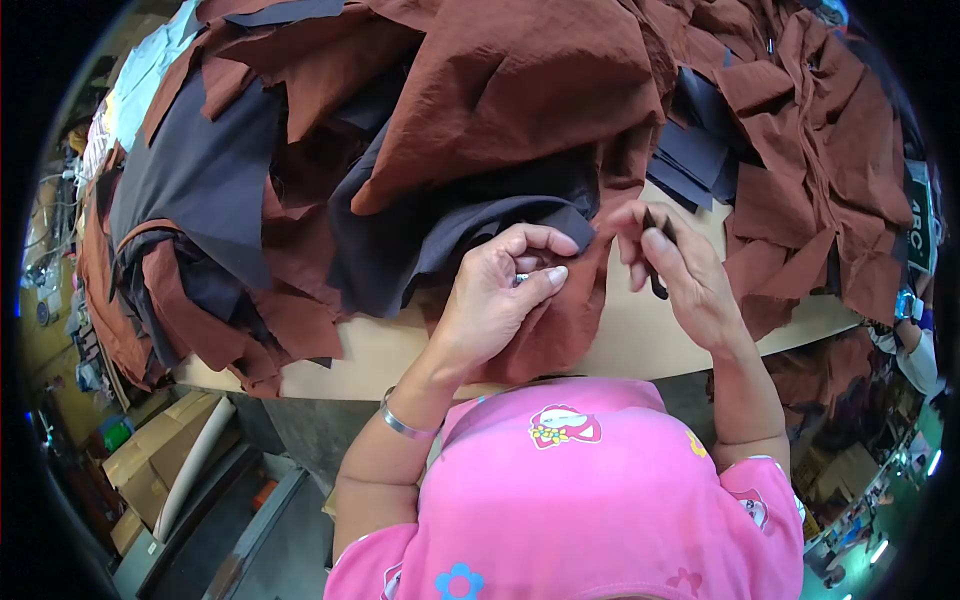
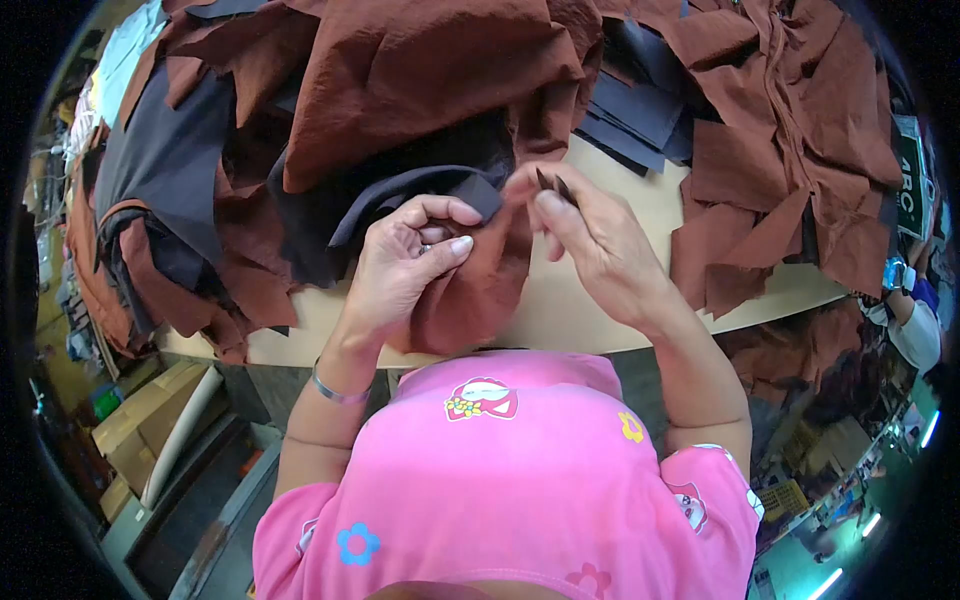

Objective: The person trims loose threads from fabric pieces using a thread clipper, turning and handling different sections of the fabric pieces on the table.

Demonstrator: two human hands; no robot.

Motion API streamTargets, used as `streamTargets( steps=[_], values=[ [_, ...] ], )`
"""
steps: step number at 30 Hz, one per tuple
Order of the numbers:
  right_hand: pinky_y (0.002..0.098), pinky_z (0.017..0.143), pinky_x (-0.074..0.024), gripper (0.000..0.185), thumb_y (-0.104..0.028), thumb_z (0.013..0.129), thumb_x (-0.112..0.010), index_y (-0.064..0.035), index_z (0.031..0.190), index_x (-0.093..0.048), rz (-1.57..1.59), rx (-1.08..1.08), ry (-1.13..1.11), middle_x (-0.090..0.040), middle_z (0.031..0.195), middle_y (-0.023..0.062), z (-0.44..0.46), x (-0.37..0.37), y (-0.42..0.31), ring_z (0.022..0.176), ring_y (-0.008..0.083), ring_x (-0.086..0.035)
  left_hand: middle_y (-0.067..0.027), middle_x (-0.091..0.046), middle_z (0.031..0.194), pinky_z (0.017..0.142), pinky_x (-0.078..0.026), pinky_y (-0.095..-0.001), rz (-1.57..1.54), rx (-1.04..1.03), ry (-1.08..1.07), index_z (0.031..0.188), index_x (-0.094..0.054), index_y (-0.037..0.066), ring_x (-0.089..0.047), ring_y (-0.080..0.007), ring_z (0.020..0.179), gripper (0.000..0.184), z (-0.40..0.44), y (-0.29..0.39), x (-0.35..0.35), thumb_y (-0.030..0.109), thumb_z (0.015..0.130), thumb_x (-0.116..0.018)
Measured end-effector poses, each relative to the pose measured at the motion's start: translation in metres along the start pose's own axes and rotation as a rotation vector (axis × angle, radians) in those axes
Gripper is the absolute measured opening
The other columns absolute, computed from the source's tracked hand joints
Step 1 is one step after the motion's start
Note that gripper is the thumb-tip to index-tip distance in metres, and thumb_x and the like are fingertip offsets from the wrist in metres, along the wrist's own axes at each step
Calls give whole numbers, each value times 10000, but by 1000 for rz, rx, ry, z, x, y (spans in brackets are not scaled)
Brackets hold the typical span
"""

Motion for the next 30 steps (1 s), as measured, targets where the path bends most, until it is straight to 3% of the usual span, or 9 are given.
streamTargets(
  steps=[3,6,9,13,14,20,26,30],
  values=[
    [203,611,-364,303,-250,923,-403,-8,1073,-505,21,-109,-52,-452,745,8,-14,6,7,650,83,-394,-21,-578,879,666,-438,-155,44,-30,-35,1101,-532,-32,-524,-26,769,275,-2,-1,0,-22,827,-539],
    [227,664,-383,345,-230,905,-442,-8,1167,-477,-61,-13,-81,-455,815,45,-23,6,0,713,112,-420,-42,-593,939,711,-446,-160,20,-28,32,1129,-535,-31,-538,-38,788,288,-1,-5,-3,-26,843,-509],
    [256,714,-410,383,-162,862,-506,-13,1211,-456,-127,53,-123,-488,905,91,-26,0,-9,781,155,-472,-25,-587,966,655,-420,-149,6,3,14,1139,-533,-25,-500,-25,754,297,0,-8,-1,-35,844,-493],
    [301,779,-431,455,-64,787,-576,-13,1220,-449,-242,195,-152,-515,1014,149,-20,-10,-4,874,234,-525,-39,-590,896,651,-440,-160,128,-85,20,1130,-513,-26,-515,-33,753,301,-2,1,-7,-53,830,-504],
    [313,739,-449,471,-43,765,-588,-9,1214,-450,-292,237,-93,-533,997,173,-19,-14,2,860,273,-540,-41,-588,881,641,-442,-162,90,-65,14,1130,-503,-27,-516,-34,744,304,-3,1,-7,-58,827,-504],
    [336,606,-467,456,-93,725,-631,-35,1157,-496,-655,379,77,-573,842,132,-21,-15,12,679,295,-569,-25,-566,814,556,-401,-146,-17,-37,-16,1145,-457,-21,-469,-15,648,327,-5,1,-9,-56,822,-500],
    [325,505,-435,446,-128,723,-636,-57,1144,-507,-803,467,133,-531,721,82,-24,-21,7,575,246,-550,2,-598,807,574,-405,-155,141,-44,0,1142,-506,9,-461,-11,641,318,-6,1,-12,-26,827,-522],
    [304,479,-418,420,-108,726,-610,-43,1131,-517,-1012,459,107,-499,679,62,-27,-24,6,531,204,-532,-15,-609,840,609,-410,-153,35,-12,-33,1165,-480,-2,-469,-18,665,342,-8,1,-10,-26,827,-522]
  ],
)
Point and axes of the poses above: each hand's wrist, its own z-axis towards the middle knuckle, its own x-axis out of the back of the hand, y = z × x, the point moved 1 cm from there along z, towards the middle knuckle
